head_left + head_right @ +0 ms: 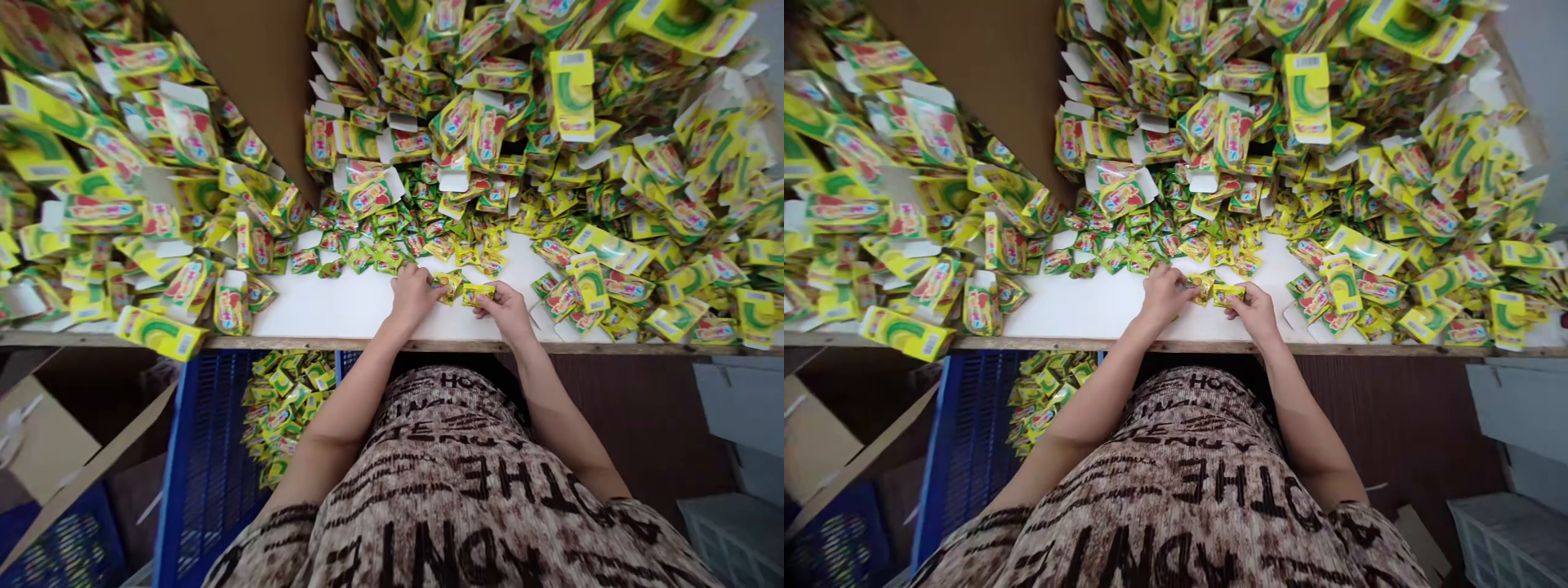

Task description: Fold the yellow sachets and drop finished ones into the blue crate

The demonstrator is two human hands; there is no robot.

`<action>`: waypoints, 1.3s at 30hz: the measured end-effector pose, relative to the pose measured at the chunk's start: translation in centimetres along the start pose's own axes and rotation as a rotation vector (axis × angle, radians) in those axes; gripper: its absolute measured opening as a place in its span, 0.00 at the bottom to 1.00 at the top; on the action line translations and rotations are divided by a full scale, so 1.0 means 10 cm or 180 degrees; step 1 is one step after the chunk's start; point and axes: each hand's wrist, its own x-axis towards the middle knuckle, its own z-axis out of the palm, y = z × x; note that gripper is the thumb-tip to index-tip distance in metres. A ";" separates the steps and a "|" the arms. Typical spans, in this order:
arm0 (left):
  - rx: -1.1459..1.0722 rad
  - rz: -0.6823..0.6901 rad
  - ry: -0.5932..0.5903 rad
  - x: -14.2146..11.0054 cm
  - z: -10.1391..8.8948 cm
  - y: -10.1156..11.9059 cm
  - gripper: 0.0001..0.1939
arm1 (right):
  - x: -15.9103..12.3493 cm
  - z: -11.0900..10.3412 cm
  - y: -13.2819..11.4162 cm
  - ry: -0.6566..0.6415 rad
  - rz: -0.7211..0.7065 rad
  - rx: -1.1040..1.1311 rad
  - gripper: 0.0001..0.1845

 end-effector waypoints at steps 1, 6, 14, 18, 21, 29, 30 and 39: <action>-0.0076 -0.0068 -0.0130 0.01 0.03 -0.02 0.15 | -0.01 -0.01 0.00 0.0040 0.0011 0.0091 0.25; -0.1124 -0.0516 0.0163 -0.11 -0.19 -0.27 0.09 | 0.10 -0.09 -0.01 0.0236 -0.0210 -0.0052 0.21; 0.0296 0.0143 0.1012 -0.26 -0.44 -0.37 0.07 | 0.54 0.41 -0.10 0.0228 -0.0359 -0.0760 0.21; -0.0206 0.0426 0.0465 -0.30 -0.27 -0.27 0.04 | 0.60 0.50 0.02 0.0438 -0.0571 -0.1713 0.21; -0.0633 0.0459 0.0051 -0.20 -0.07 -0.20 0.09 | 0.55 0.47 0.09 0.0608 -0.1133 -0.2244 0.16; -0.2159 -0.0090 -0.0806 0.15 0.24 -0.04 0.09 | 0.30 0.22 0.00 -0.0172 -0.0954 -0.1566 0.15; -0.2437 -0.0162 -0.0950 0.14 0.25 -0.02 0.09 | 0.26 0.17 0.00 -0.0280 -0.0678 -0.1276 0.18; -0.1321 0.0478 0.0539 0.89 0.00 0.41 0.07 | 0.05 -0.12 0.15 0.0137 -0.0401 -0.0568 0.21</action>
